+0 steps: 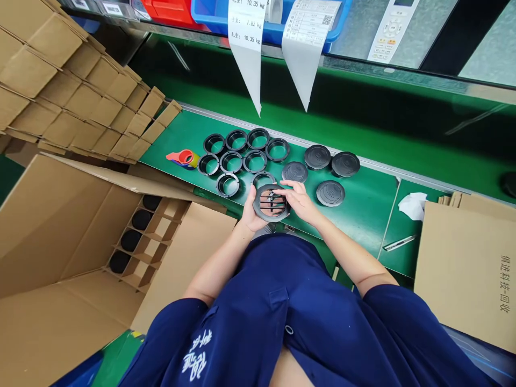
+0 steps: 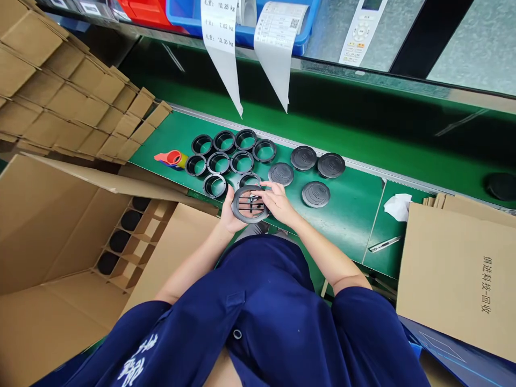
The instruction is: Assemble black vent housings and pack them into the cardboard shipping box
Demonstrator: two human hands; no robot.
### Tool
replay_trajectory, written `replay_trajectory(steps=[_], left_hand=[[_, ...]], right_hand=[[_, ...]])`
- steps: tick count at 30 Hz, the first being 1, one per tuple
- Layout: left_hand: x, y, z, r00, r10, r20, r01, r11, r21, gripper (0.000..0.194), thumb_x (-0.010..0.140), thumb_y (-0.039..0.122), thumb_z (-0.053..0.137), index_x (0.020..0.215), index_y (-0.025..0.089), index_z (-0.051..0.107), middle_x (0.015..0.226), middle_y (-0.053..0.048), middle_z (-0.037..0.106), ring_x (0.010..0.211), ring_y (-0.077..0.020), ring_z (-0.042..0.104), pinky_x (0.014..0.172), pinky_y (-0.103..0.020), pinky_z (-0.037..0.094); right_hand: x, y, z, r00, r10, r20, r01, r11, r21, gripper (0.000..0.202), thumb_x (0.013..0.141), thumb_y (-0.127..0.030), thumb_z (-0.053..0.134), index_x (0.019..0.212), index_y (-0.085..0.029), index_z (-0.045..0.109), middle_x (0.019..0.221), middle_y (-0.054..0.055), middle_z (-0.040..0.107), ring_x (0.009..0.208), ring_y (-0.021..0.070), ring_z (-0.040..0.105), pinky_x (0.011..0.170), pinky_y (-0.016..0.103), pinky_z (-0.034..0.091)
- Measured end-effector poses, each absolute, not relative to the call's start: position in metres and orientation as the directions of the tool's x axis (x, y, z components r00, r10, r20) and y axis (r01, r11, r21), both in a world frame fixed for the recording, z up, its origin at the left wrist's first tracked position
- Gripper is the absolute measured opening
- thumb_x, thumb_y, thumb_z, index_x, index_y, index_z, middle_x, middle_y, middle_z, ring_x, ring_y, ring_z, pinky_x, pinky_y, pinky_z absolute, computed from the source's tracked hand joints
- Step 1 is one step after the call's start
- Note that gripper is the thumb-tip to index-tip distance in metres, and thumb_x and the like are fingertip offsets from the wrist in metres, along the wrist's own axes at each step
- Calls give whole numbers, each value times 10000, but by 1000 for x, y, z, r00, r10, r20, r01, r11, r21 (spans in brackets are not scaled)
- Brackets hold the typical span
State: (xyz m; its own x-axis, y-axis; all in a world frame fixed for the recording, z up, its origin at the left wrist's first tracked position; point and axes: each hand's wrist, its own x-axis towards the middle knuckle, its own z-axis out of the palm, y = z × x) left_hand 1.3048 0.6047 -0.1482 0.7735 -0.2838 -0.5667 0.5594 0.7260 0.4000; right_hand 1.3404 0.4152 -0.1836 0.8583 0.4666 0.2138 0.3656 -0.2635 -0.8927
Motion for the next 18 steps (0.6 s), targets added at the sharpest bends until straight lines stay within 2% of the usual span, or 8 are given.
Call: replay_trajectory(steps=[2, 5, 8, 10, 13, 15, 18], left_hand=[[1302, 608, -154, 768, -259, -585, 551, 734, 398, 724, 957, 693, 378, 1261, 86, 630, 1078, -176, 742, 1012, -302, 706, 922, -485, 554], [1293, 617, -166, 712, -208, -670, 556, 751, 357, 705, 949, 700, 388, 1193, 94, 653, 1011, -150, 750, 951, -285, 713, 889, -467, 575], [1280, 625, -178, 563, -179, -807, 617, 740, 266, 711, 923, 740, 390, 1202, 138, 645, 1003, -126, 752, 978, -302, 711, 915, -511, 570], [1272, 626, -183, 484, -208, -850, 678, 703, 214, 721, 910, 747, 410, 1247, 149, 629, 1042, -134, 749, 1049, -332, 698, 956, -543, 551], [1268, 621, -184, 497, -279, -822, 729, 648, 221, 693, 924, 694, 454, 1300, 133, 611, 1144, -158, 733, 1166, -338, 658, 1029, -507, 520], [1269, 618, -186, 524, -288, -801, 743, 614, 266, 694, 930, 688, 447, 1324, 138, 601, 1236, -166, 704, 1236, -332, 620, 1064, -481, 500], [1272, 619, -196, 496, -188, -848, 780, 525, 340, 815, 884, 799, 364, 1419, 206, 525, 1440, -167, 581, 1365, -360, 511, 1104, -551, 445]], right_hand=[[1331, 420, -191, 851, 478, 217, 389, -297, -872, 595, 1067, -543, 209, 1331, -287, 677, 1447, 87, 514, 1367, 264, 399, 1191, 521, 318], [1311, 430, -209, 786, 587, 193, 472, -369, -801, 552, 1032, -579, 363, 1438, -278, 585, 1513, 103, 467, 1411, 308, 343, 1184, 565, 325], [1293, 438, -227, 655, 743, 137, 561, -358, -746, 635, 974, -600, 515, 1496, -240, 516, 1575, 132, 401, 1468, 327, 288, 1204, 559, 305], [1286, 441, -236, 616, 782, 95, 548, -338, -765, 726, 940, -614, 573, 1541, -229, 444, 1638, 144, 283, 1518, 326, 214, 1224, 543, 277], [1284, 445, -244, 627, 779, 15, 440, -339, -831, 1083, 806, -673, 709, 1634, -207, 190, 1679, 176, 107, 1550, 348, 125, 1227, 537, 270], [1288, 447, -248, 638, 770, -28, 386, -351, -853, 1253, 727, -662, 778, 1646, -192, 67, 1657, 195, 137, 1531, 353, 179, 1211, 519, 307], [1302, 449, -259, 743, 665, -71, 356, -482, -801, 1278, 683, -611, 810, 1640, -167, 89, 1594, 209, 231, 1457, 375, 289, 1190, 528, 328]])
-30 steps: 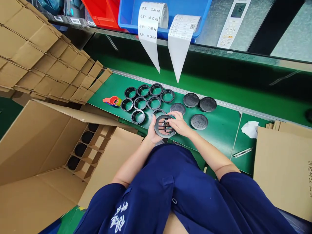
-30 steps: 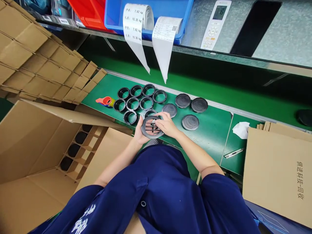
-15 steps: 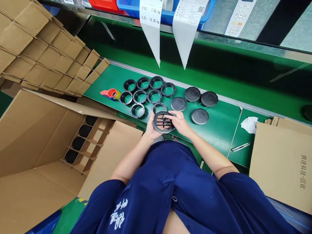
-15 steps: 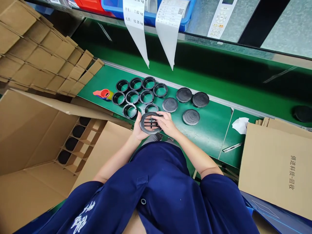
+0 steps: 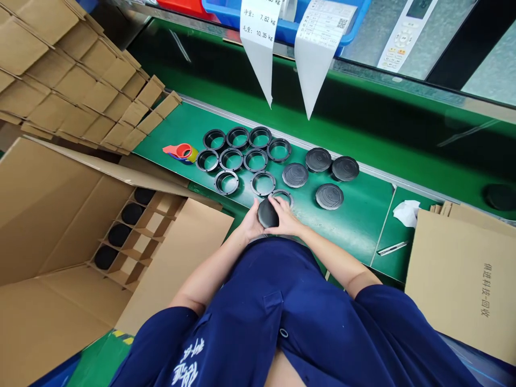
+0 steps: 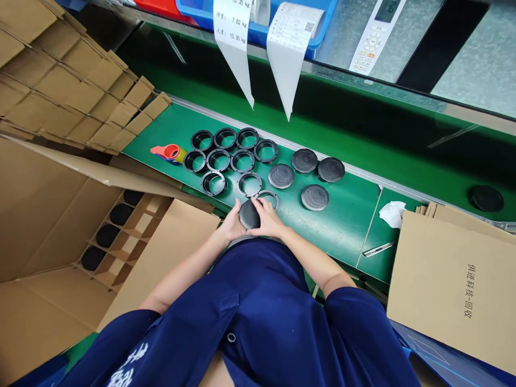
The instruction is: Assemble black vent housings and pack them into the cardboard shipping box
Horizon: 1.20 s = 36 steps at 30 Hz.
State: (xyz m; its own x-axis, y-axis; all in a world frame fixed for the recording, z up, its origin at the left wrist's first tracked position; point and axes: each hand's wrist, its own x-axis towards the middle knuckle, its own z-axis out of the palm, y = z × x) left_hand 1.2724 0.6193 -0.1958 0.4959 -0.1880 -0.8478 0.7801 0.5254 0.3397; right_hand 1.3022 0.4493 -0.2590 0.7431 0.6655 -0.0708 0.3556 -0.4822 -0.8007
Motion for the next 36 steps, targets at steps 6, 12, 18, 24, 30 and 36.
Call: replay_trajectory(steps=[6, 12, 18, 24, 30, 36], left_hand=[[1276, 623, -231, 476, 62, -877, 822, 324, 469, 757, 942, 688, 364, 1571, 276, 279, 1706, -84, 160, 1553, -278, 200, 1224, -527, 269], [1278, 610, -243, 484, -32, -875, 839, 301, 453, 725, 936, 692, 393, 1512, 252, 407, 1667, -103, 286, 1514, -275, 306, 1220, -482, 290], [1264, 621, -253, 454, 59, -889, 848, 278, 452, 640, 952, 657, 383, 1354, 184, 542, 1545, -196, 460, 1427, -317, 442, 1139, -477, 398], [1278, 618, -251, 623, 225, -750, 751, 97, 653, 596, 860, 583, 618, 1314, 202, 559, 1525, -178, 460, 1464, -351, 358, 1189, -496, 321], [1289, 554, -237, 884, -207, -419, 147, -727, 671, 1103, 587, 432, 906, 1542, 262, 382, 1678, -193, 156, 1527, -489, 89, 1207, -674, 94], [1318, 524, -292, 830, -203, -520, 22, -919, 395, 1198, 619, 361, 851, 1613, 324, 184, 1693, -204, 72, 1533, -498, 56, 1079, -785, 253]], right_hand=[[1323, 452, -295, 880, 454, -143, 323, -791, -520, 1163, 745, -631, 724, 1610, -67, 190, 1581, 276, 219, 1474, 448, 202, 1213, 632, 153], [1312, 443, -297, 868, 472, -153, 372, -824, -427, 1066, 849, -659, 609, 1604, -32, 191, 1643, 280, 163, 1533, 415, 114, 1230, 607, 81], [1310, 458, -275, 878, 478, -21, 417, -786, -456, 798, 1016, -524, 368, 1624, -61, 140, 1691, 189, 93, 1571, 321, 39, 1255, 556, 28], [1329, 450, -283, 847, 509, -151, 384, -783, -489, 690, 1016, -446, 364, 1589, -69, 283, 1661, 183, 237, 1551, 304, 144, 1252, 557, 40], [1329, 340, -262, 994, -95, -55, -108, -923, -369, 918, 816, -610, 591, 1565, -145, 331, 1555, 290, 299, 1407, 541, 262, 1021, 780, 245], [1363, 287, -329, 968, -67, -240, -153, -921, -360, 1160, 635, -800, 623, 1573, -196, 307, 1551, 288, 259, 1412, 563, 248, 1022, 712, 353]])
